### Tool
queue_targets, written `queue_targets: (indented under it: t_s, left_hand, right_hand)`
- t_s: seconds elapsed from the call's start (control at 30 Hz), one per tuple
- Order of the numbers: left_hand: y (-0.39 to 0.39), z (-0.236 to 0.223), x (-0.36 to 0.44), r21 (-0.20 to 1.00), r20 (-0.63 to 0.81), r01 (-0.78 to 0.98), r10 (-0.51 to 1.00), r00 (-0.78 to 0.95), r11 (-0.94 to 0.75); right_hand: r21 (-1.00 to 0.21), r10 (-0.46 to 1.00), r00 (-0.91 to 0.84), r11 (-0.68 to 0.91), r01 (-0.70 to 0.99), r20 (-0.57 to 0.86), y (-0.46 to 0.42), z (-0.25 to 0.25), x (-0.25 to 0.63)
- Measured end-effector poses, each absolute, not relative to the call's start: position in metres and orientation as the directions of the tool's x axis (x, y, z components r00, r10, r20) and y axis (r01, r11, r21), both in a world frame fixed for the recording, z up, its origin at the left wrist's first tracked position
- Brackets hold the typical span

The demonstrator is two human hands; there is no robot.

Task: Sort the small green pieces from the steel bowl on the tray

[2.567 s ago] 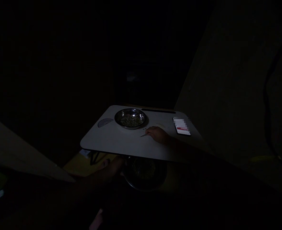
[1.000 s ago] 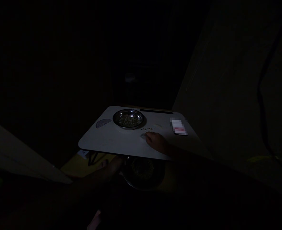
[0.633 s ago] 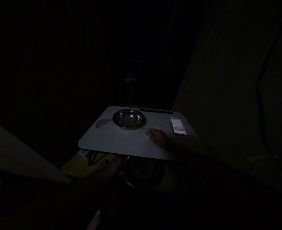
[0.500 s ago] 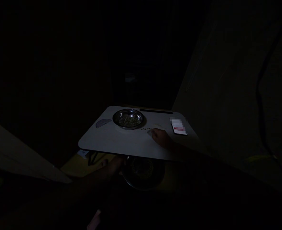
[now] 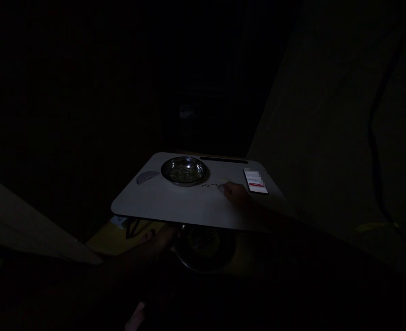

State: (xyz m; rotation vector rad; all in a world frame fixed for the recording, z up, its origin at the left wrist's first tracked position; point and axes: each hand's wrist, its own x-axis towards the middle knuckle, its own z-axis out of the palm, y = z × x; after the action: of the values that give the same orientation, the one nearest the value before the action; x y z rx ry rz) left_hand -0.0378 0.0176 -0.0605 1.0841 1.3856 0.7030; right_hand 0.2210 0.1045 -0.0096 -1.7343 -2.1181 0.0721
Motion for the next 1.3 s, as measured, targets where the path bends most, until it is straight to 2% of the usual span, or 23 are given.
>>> queue_targets:
  t_s: [0.2, 0.33, 0.47, 0.63, 0.73, 1.0, 1.13, 1.3]
  left_hand:
    - [0.018, -0.057, -0.037, 0.87, -0.478, 0.217, 0.867, 0.143, 0.444]
    - [0.018, -0.053, -0.034, 0.89, -0.442, 0.195, 0.884, 0.154, 0.411]
    - [0.018, -0.059, -0.037, 0.897, -0.43, 0.182, 0.889, 0.156, 0.402]
    - [0.016, -0.06, -0.036, 0.896, -0.424, 0.179, 0.903, 0.068, 0.407]
    - [0.015, -0.055, -0.033, 0.881, -0.458, 0.175, 0.885, 0.077, 0.441]
    - [0.02, -0.061, -0.035, 0.894, -0.441, 0.157, 0.887, 0.136, 0.42]
    - [0.019, -0.062, -0.036, 0.89, -0.441, 0.183, 0.891, 0.108, 0.418]
    - [0.016, -0.061, -0.037, 0.901, -0.414, 0.176, 0.907, 0.081, 0.396]
  right_hand:
    - [-0.323, 0.927, -0.274, 0.35, 0.879, 0.256, 0.098, -0.007, 0.207]
    - [-0.31, 0.925, -0.306, 0.367, 0.877, 0.227, 0.099, -0.005, 0.192]
    - [-0.292, 0.937, -0.262, 0.323, 0.9, 0.231, 0.107, -0.006, 0.187]
    - [-0.274, 0.956, -0.178, 0.241, 0.931, 0.234, 0.114, -0.011, 0.193]
    - [-0.27, 0.96, -0.139, 0.206, 0.941, 0.245, 0.115, -0.014, 0.197]
    - [-0.273, 0.967, -0.082, 0.149, 0.95, 0.241, 0.114, -0.011, 0.21]
    - [-0.284, 0.974, -0.051, 0.114, 0.952, 0.22, 0.113, -0.009, 0.216]
    - [-0.267, 0.964, -0.041, 0.113, 0.957, 0.261, 0.113, -0.01, 0.224]
